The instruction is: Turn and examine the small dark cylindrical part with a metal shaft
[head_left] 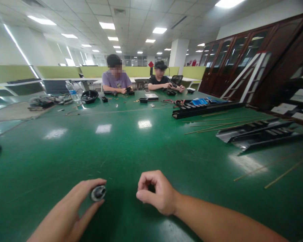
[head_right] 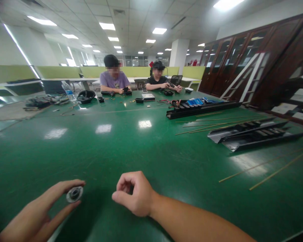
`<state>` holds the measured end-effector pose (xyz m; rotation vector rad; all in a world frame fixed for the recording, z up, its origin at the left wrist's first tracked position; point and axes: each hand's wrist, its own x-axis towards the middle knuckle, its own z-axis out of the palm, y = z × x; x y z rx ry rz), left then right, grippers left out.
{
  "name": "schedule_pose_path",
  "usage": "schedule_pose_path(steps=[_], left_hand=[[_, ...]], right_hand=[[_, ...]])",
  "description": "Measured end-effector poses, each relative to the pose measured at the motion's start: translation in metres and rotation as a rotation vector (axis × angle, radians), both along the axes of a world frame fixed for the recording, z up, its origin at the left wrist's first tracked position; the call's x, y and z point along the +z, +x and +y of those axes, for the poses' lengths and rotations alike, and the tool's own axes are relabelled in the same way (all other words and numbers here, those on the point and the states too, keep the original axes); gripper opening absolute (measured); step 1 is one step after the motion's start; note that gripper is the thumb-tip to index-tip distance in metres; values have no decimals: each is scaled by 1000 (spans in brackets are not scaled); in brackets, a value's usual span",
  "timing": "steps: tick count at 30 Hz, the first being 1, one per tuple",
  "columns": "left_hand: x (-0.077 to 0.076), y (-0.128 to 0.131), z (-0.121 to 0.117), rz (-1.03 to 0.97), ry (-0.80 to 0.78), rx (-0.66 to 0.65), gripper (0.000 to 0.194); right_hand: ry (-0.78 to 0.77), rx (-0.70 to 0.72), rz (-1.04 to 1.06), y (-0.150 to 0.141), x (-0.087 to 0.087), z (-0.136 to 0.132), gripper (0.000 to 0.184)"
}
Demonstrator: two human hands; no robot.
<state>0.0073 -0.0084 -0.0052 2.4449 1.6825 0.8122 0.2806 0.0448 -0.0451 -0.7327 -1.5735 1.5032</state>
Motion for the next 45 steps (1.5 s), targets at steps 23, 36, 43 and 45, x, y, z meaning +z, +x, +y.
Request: schedule_pose_path(steps=[23, 36, 43, 45], left_hand=[[-30, 52, 23, -203, -227, -238, 24], [-35, 48, 21, -168, -92, -148, 39], [-30, 51, 21, -180, -184, -182, 25], [-29, 52, 21, -185, -199, -188, 24]], right_hand=[[184, -45, -287, 1, 3, 5, 39], [216, -75, -363, -1, 5, 4, 26], [195, -79, -333, -2, 2, 3, 26], [206, -80, -336, -3, 2, 3, 25]])
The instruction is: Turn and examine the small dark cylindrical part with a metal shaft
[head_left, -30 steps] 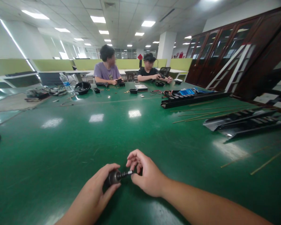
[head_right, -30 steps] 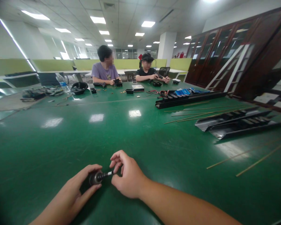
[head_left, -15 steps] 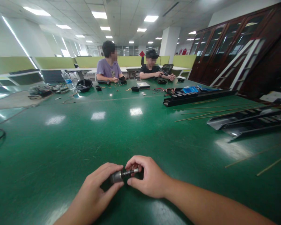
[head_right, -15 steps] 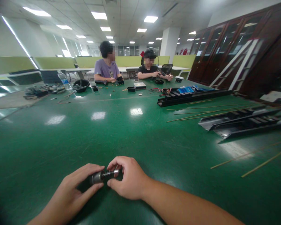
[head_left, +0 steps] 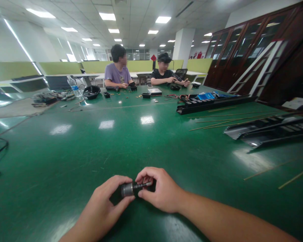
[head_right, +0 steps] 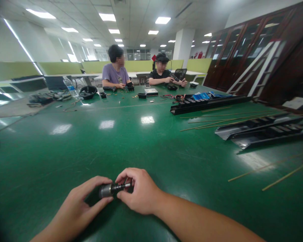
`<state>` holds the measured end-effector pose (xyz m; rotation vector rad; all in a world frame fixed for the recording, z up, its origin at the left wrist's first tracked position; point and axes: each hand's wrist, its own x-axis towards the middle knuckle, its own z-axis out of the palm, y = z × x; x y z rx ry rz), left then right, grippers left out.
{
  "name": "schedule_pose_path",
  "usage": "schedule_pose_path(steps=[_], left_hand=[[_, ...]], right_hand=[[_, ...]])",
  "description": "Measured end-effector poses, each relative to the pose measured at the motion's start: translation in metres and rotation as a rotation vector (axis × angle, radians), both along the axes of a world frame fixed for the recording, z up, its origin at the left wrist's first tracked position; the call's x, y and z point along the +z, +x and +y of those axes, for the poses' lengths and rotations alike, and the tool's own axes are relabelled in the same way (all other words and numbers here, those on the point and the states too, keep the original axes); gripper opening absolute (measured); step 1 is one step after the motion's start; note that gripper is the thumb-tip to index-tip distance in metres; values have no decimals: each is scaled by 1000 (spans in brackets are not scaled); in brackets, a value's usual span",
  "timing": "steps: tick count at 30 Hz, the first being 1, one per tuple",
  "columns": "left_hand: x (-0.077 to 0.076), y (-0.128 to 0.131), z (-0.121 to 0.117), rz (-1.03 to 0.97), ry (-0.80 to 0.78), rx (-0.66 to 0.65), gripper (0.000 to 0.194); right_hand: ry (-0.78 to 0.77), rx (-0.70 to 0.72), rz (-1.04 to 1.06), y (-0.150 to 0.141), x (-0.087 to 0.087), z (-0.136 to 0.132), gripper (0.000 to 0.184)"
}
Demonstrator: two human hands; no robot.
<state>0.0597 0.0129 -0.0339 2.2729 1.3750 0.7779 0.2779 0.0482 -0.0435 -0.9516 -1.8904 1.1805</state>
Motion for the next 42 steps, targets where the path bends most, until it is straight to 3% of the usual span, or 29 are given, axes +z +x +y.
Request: schedule_pose_path(steps=[21, 28, 42], left_hand=[[2, 8, -2, -44, -131, -16, 18], [-2, 8, -3, -88, -83, -21, 22], [4, 9, -5, -79, -93, -24, 20]], right_hand=[[2, 8, -114, 1, 2, 3, 13], [-24, -6, -104, 0, 0, 3, 12], [-40, -15, -105, 0, 0, 3, 11]])
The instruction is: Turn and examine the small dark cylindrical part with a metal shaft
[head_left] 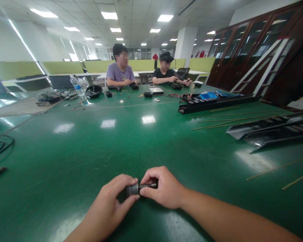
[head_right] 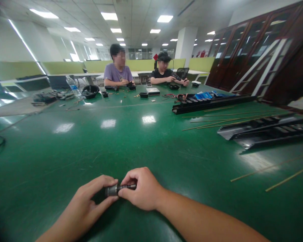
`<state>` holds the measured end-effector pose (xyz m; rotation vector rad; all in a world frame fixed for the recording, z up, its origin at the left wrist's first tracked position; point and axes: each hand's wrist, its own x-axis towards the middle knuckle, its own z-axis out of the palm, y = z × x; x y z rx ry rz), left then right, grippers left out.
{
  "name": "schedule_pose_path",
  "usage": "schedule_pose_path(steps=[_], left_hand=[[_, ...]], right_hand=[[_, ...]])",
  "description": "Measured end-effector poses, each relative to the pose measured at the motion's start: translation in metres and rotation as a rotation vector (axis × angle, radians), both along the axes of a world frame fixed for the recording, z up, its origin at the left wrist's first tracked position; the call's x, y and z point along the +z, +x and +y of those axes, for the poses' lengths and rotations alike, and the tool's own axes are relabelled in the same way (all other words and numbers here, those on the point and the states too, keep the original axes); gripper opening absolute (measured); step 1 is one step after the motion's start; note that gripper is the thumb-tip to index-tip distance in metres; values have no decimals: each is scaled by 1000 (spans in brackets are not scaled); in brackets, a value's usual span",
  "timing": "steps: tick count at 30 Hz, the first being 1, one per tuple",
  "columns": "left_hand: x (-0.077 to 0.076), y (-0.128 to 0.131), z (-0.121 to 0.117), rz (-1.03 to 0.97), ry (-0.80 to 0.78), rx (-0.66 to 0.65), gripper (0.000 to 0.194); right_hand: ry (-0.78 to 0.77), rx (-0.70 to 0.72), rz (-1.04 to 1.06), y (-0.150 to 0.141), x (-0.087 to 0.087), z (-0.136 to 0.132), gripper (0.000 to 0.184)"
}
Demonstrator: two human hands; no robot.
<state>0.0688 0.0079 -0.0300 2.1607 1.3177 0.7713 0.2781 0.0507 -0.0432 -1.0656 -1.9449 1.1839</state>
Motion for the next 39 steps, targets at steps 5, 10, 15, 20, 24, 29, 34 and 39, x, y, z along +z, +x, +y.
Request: schedule_pose_path(steps=[5, 10, 15, 20, 24, 29, 34, 39], left_hand=[[0, 0, 1, -4, -31, 4, 19], [-1, -2, 2, 0, -46, 5, 18], [0, -6, 2, 3, -19, 0, 18], [-1, -6, 1, 3, -9, -18, 18], [-2, -7, 2, 19, 1, -19, 18], [-2, -7, 3, 26, 25, -19, 19], [2, -7, 2, 26, 50, -22, 17], [4, -8, 3, 36, 62, -24, 17]], right_hand=[[-2, -11, 5, 0, -1, 0, 12], [0, -9, 4, 0, -2, 0, 12], [-2, -8, 15, 1, -3, 1, 12], [-10, -5, 2, 0, -3, 0, 11], [-21, -10, -3, 0, -2, 0, 14], [-26, -22, -12, 0, -2, 0, 12], [-27, -35, -4, 0, -1, -1, 11], [-24, -41, 4, 0, 0, -2, 11]])
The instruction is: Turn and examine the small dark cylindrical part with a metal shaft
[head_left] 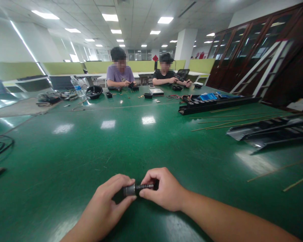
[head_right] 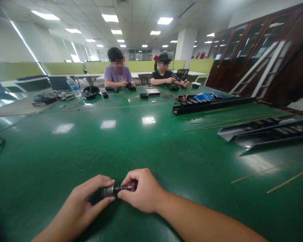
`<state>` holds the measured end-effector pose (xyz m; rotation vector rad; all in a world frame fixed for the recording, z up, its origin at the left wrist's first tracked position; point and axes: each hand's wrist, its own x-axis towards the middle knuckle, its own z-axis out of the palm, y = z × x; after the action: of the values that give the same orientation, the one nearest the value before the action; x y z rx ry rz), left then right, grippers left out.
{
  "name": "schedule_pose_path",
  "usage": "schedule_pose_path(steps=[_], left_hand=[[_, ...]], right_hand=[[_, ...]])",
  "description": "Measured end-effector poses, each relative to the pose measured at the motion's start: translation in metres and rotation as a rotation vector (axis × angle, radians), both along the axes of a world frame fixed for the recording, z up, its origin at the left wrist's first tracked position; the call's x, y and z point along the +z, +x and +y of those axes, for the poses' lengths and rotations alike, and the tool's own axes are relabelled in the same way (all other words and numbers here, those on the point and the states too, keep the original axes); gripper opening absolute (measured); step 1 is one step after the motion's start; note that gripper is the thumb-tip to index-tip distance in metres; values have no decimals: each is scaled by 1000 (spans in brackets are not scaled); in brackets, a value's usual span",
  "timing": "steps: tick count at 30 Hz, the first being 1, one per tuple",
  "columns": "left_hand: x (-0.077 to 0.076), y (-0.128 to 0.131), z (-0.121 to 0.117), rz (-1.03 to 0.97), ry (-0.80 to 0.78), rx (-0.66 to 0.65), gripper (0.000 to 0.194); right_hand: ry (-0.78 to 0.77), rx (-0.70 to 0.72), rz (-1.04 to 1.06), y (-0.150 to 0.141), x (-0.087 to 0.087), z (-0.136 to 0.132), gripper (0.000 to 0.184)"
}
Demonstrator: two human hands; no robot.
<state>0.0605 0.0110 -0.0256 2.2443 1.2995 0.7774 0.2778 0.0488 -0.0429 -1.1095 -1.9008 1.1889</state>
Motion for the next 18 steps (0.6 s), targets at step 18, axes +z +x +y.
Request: schedule_pose_path(steps=[18], left_hand=[[-2, -6, 0, 9, 35, 9, 21]], right_hand=[[-29, -7, 26, -1, 0, 0, 12]])
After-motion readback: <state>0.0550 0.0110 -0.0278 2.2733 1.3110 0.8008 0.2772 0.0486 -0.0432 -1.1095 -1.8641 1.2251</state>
